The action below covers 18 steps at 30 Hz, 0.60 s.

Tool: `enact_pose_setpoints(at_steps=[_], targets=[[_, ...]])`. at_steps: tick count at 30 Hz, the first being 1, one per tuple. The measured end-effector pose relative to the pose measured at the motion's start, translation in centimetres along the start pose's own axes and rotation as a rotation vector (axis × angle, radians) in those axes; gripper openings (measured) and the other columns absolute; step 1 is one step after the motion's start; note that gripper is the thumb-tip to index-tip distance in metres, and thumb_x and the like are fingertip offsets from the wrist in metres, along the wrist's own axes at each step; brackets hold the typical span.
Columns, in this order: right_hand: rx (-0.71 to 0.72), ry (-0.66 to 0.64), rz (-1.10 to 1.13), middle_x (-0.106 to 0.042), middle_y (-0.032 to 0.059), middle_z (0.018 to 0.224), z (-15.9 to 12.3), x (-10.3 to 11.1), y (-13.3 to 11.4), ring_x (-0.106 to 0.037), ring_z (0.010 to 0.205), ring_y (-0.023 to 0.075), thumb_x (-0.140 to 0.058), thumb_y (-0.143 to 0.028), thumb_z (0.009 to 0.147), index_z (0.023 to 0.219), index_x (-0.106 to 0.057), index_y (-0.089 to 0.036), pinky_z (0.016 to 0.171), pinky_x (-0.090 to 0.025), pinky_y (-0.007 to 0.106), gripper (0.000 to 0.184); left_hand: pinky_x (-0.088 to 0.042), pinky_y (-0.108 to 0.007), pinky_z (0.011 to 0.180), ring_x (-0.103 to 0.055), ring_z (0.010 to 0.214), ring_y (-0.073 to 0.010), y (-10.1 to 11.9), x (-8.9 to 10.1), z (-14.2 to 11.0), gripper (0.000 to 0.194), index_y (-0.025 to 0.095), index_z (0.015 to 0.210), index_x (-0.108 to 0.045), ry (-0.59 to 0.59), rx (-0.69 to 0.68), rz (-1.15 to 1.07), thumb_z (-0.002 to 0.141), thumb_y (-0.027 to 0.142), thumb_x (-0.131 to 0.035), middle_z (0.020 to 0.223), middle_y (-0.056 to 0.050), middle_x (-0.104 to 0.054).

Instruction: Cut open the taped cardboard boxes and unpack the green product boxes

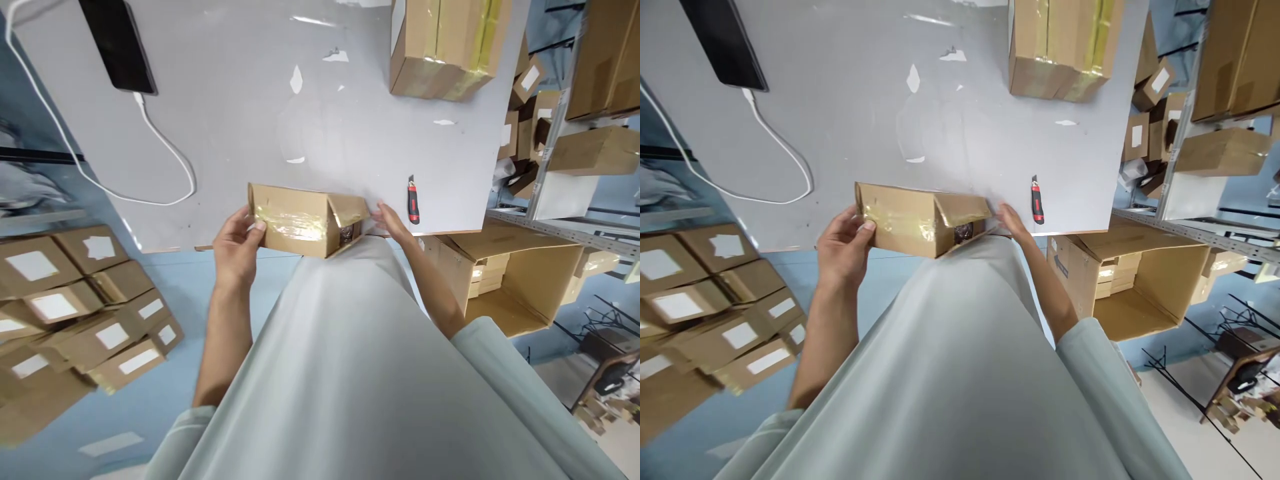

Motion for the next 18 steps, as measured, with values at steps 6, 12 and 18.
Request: enact_pose_setpoints(at_steps=[6, 12, 18], targets=[[-0.052, -0.272, 0.247, -0.082, 0.0123, 0.142, -2.7, -5.7, -3.1, -0.082, 0.105, 0.0212, -0.017, -0.065, 0.122, 0.174, -0.051, -0.026, 0.095, -0.069, 0.039, 0.073, -0.065, -0.059, 0.117, -0.076, 0.128, -0.0322, -1.0, 2.5, 2.6, 0.107, 0.021, 0.145, -0.072, 0.072, -0.014, -0.021, 0.066, 0.088, -0.099, 0.147, -0.012, -0.080], [0.122, -0.103, 0.220, -0.075, 0.0121, 0.150, -5.4, 0.0, -8.0, -0.079, 0.118, 0.0223, -0.038, -0.067, 0.121, 0.165, -0.061, -0.027, 0.106, -0.065, 0.042, 0.064, -0.069, -0.044, 0.101, -0.080, 0.122, -0.0297, -2.8, -2.2, 6.3, 0.076, 0.024, 0.126, -0.075, -0.020, 0.088, -0.074, 0.074, 0.075, -0.096, 0.133, -0.013, -0.084], [0.232, 0.095, 0.085, -0.076, 0.0112, 0.145, -6.7, 4.3, -11.1, -0.077, 0.121, 0.0240, -0.048, -0.068, 0.117, 0.164, -0.062, -0.027, 0.106, -0.064, 0.041, 0.063, -0.067, -0.038, 0.094, -0.079, 0.112, -0.0264, -1.6, -12.0, 8.4, 0.044, 0.020, 0.100, -0.071, -0.194, 0.214, -0.136, 0.076, 0.046, -0.097, 0.103, -0.009, -0.084]])
Point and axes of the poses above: each hand's wrist, its own z-axis towards the middle knuckle, its own x-axis out of the back of the hand, y = z × x, the point moved 10 cm from there along z, towards the middle knuckle
